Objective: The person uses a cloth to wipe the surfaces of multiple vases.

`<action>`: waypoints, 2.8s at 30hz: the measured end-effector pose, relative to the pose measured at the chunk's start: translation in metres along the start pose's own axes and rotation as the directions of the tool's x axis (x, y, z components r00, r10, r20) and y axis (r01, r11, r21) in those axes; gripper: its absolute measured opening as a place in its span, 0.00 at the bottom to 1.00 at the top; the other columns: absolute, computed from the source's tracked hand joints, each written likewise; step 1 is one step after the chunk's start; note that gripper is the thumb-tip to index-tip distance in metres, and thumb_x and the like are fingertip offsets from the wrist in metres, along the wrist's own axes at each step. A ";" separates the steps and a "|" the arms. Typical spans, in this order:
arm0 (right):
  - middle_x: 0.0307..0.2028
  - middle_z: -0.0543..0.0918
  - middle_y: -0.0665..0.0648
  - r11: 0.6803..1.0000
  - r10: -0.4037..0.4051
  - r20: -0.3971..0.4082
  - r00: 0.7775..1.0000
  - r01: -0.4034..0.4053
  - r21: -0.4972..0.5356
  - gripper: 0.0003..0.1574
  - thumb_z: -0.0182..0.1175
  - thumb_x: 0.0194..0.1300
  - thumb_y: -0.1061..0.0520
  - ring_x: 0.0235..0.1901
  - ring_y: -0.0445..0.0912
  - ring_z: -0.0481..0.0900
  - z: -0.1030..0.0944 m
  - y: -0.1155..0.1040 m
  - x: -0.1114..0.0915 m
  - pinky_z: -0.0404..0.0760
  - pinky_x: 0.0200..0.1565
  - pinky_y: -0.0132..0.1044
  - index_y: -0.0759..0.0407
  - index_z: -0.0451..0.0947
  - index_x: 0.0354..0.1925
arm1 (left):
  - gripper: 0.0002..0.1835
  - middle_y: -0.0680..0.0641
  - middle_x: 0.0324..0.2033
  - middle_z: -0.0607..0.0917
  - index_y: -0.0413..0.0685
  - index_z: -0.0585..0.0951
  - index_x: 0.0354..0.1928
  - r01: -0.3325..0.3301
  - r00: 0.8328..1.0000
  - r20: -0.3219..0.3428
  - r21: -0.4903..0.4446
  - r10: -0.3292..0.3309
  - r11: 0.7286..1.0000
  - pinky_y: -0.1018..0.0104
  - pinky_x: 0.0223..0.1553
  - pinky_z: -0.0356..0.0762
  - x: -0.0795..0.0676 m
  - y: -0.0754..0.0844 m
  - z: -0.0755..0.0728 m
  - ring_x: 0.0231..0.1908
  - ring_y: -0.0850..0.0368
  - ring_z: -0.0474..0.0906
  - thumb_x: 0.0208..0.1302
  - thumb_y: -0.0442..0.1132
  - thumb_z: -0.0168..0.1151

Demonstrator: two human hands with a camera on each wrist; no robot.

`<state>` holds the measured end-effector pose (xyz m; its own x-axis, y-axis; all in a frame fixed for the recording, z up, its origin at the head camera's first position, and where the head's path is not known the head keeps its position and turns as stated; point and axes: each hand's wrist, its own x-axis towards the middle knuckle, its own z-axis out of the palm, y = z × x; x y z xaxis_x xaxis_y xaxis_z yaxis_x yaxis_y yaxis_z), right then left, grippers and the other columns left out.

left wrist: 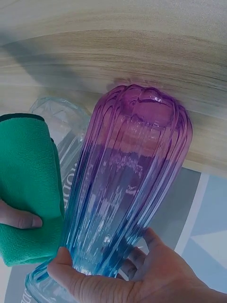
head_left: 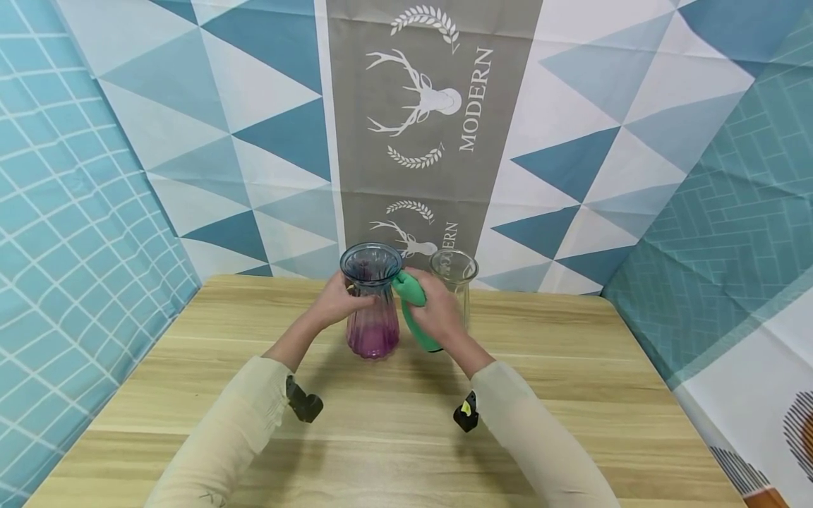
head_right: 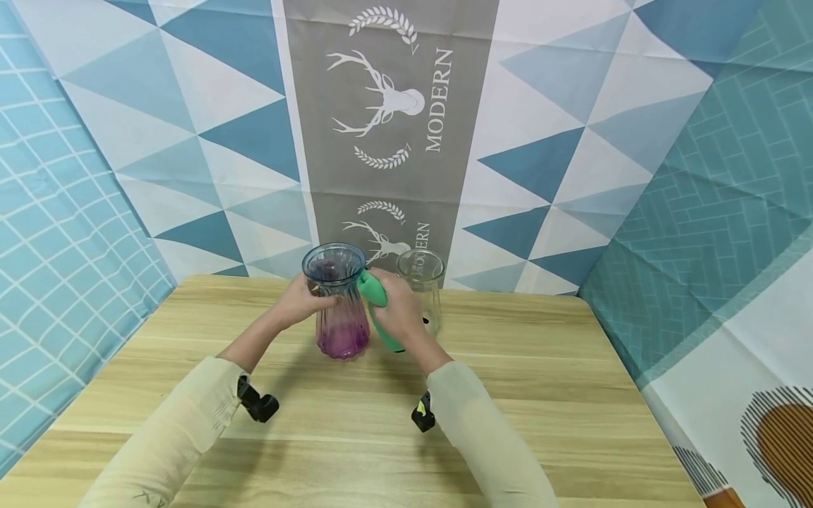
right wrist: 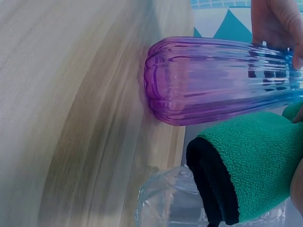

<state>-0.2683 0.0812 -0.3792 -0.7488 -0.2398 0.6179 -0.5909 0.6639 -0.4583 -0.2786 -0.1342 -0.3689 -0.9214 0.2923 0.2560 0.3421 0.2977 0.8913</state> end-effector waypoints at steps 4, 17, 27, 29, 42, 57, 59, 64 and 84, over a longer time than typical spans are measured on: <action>0.51 0.82 0.56 0.997 -0.071 -0.005 0.997 0.071 -0.021 0.32 0.65 0.52 0.61 0.46 0.51 0.80 0.006 0.001 -0.001 0.80 0.46 0.46 0.54 0.73 0.57 | 0.39 0.36 0.60 0.71 0.43 0.61 0.66 -0.028 1.000 0.002 0.006 0.027 1.000 0.42 0.63 0.64 0.001 -0.003 -0.001 0.63 0.39 0.64 0.51 0.33 0.67; 0.41 0.83 0.54 0.987 -0.089 0.152 0.984 0.108 -0.123 0.24 0.64 0.51 0.64 0.40 0.48 0.80 0.015 0.009 -0.010 0.79 0.42 0.43 0.54 0.76 0.49 | 0.39 0.30 0.61 0.67 0.34 0.57 0.67 0.014 0.999 0.033 -0.005 -0.014 1.000 0.40 0.63 0.63 -0.011 0.028 -0.002 0.64 0.34 0.61 0.53 0.29 0.62; 0.38 0.81 0.50 0.976 0.007 0.307 0.952 0.060 -0.208 0.27 0.64 0.48 0.65 0.38 0.46 0.78 0.022 0.019 -0.022 0.78 0.37 0.42 0.49 0.74 0.48 | 0.39 0.35 0.61 0.70 0.43 0.60 0.67 0.019 1.000 0.020 -0.017 -0.018 1.000 0.41 0.63 0.64 -0.001 0.002 -0.001 0.63 0.38 0.63 0.52 0.33 0.66; 0.38 0.82 0.51 0.973 0.014 0.324 0.946 0.062 -0.223 0.28 0.64 0.48 0.65 0.39 0.47 0.78 0.024 0.022 -0.025 0.78 0.38 0.43 0.49 0.74 0.49 | 0.39 0.35 0.60 0.70 0.43 0.60 0.66 0.018 1.000 0.012 -0.013 -0.017 1.000 0.41 0.62 0.64 -0.001 0.001 -0.001 0.63 0.38 0.64 0.52 0.33 0.66; 0.51 0.80 0.53 0.954 0.097 0.492 0.865 0.060 -0.294 0.34 0.63 0.48 0.65 0.47 0.50 0.78 0.032 0.031 -0.041 0.79 0.48 0.45 0.52 0.73 0.56 | 0.39 0.35 0.60 0.70 0.42 0.60 0.66 0.023 1.000 0.011 -0.018 -0.023 1.000 0.42 0.63 0.64 -0.002 0.000 -0.001 0.63 0.38 0.64 0.51 0.32 0.66; 0.39 0.83 0.52 0.971 0.101 0.417 0.903 0.003 -0.241 0.27 0.62 0.48 0.63 0.39 0.47 0.79 0.026 0.034 -0.032 0.78 0.43 0.44 0.53 0.75 0.50 | 0.39 0.35 0.60 0.70 0.42 0.61 0.66 0.027 1.000 0.017 -0.032 -0.026 0.999 0.43 0.64 0.63 0.000 -0.001 -0.002 0.63 0.38 0.64 0.51 0.31 0.66; 0.36 0.82 0.51 0.976 0.111 0.389 0.915 -0.025 -0.218 0.24 0.62 0.51 0.62 0.35 0.46 0.78 0.023 0.030 -0.028 0.78 0.40 0.42 0.52 0.76 0.49 | 0.39 0.34 0.60 0.70 0.41 0.60 0.66 0.021 1.000 0.024 -0.027 -0.020 0.999 0.42 0.64 0.62 0.001 -0.001 -0.003 0.63 0.38 0.63 0.52 0.31 0.66; 0.36 0.82 0.52 0.984 0.152 0.310 0.938 -0.113 -0.139 0.26 0.62 0.54 0.61 0.33 0.45 0.76 0.016 0.021 -0.017 0.77 0.36 0.40 0.50 0.75 0.53 | 0.38 0.35 0.61 0.70 0.42 0.61 0.66 0.013 0.999 0.044 -0.026 -0.011 1.000 0.42 0.65 0.61 0.000 0.000 -0.004 0.64 0.38 0.63 0.52 0.32 0.66; 0.47 0.82 0.56 0.999 0.039 0.066 0.997 -0.041 0.022 0.32 0.64 0.53 0.63 0.40 0.49 0.78 0.003 -0.001 0.011 0.78 0.41 0.44 0.54 0.72 0.58 | 0.37 0.35 0.61 0.70 0.42 0.62 0.66 -0.008 0.998 0.070 -0.030 0.011 1.000 0.43 0.65 0.61 0.000 -0.001 -0.006 0.64 0.39 0.63 0.53 0.31 0.66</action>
<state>-0.2772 0.0757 -0.3743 -0.7895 -0.2597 0.5561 -0.5663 0.6574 -0.4970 -0.2802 -0.1399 -0.3675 -0.9027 0.3580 0.2387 0.3441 0.2679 0.8999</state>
